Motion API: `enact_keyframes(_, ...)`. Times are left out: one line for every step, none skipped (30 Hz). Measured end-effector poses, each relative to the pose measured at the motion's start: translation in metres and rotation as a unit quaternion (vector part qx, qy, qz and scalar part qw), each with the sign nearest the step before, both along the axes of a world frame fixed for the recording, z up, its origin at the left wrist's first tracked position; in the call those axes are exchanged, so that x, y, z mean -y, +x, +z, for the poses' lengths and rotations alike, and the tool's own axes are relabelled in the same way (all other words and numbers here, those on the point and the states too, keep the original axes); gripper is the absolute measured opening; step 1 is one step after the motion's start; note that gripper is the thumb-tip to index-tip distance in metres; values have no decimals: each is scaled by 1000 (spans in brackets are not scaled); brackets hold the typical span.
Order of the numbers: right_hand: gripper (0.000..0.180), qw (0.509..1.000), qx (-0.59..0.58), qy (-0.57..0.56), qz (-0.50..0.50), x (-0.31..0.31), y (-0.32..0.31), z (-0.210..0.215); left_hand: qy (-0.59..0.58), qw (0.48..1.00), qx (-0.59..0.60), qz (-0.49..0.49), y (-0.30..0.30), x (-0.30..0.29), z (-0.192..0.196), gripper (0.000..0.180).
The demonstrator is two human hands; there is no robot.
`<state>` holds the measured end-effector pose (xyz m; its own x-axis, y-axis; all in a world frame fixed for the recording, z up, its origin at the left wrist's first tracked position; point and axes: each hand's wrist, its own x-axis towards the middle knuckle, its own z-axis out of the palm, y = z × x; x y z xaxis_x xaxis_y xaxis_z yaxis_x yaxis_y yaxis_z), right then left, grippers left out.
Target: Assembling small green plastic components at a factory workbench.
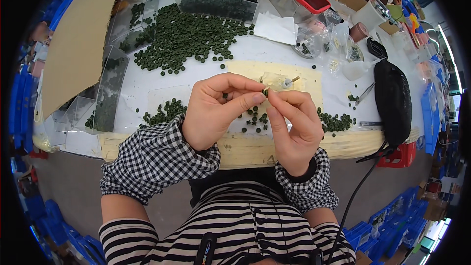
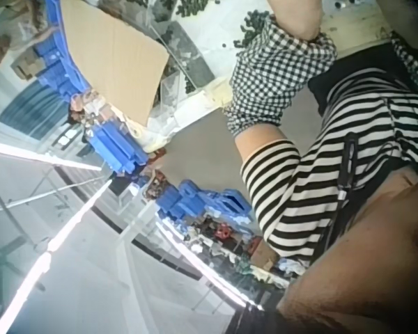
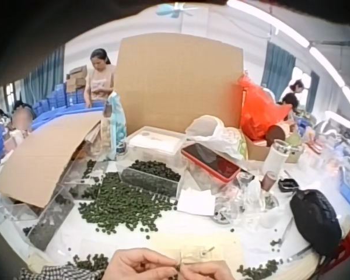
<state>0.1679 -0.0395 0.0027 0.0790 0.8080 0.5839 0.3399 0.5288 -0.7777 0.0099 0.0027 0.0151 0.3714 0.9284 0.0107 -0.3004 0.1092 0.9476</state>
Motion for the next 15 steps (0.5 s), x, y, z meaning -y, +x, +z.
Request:
enact_keyframes(27,1000,-3,-1,2,0,0,0,7,1000,-6,1,0,0,-1,14)
enact_keyframes(27,1000,-11,-5,7,0,0,0,14,1000,-13,3,0,0,-2,14)
enact_keyframes(27,1000,-19,-8,12,1,0,0,41,999,-21,5,-1,0,-3,14)
enact_keyframes(27,999,-27,-12,17,1,-1,0,68,997,-29,7,-1,0,-4,14)
enact_keyframes(27,998,-39,-22,33,1,0,1,95,995,-37,10,-1,0,-5,14)
enact_keyframes(27,997,-50,-32,49,0,2,2,110,993,-43,11,-2,0,-4,14)
enact_keyframes(27,995,-62,-43,65,0,3,2,125,991,-50,13,-2,0,-4,14)
enact_keyframes(27,996,-52,-37,61,0,4,2,141,988,-55,13,-2,0,-4,14)
enact_keyframes(27,997,-42,-32,58,-1,4,2,118,992,-50,8,-2,-1,-4,14)
enact_keyframes(27,998,-32,-27,54,-1,4,2,95,994,-46,2,-1,-2,-4,14)
enact_keyframes(27,998,-29,-21,51,-1,3,2,73,996,-42,-2,-1,-2,-4,14)
enact_keyframes(27,998,-26,-16,48,0,3,1,74,996,-43,-4,-1,-3,-5,15)
enact_keyframes(28,999,-24,-10,45,0,3,1,76,996,-44,-5,-1,-3,-5,15)
enact_keyframes(28,999,-23,-10,43,0,3,1,78,996,-46,-7,-1,-3,-5,15)
enact_keyframes(28,999,-23,-10,41,0,3,2,74,996,-46,-6,-1,-3,-4,15)
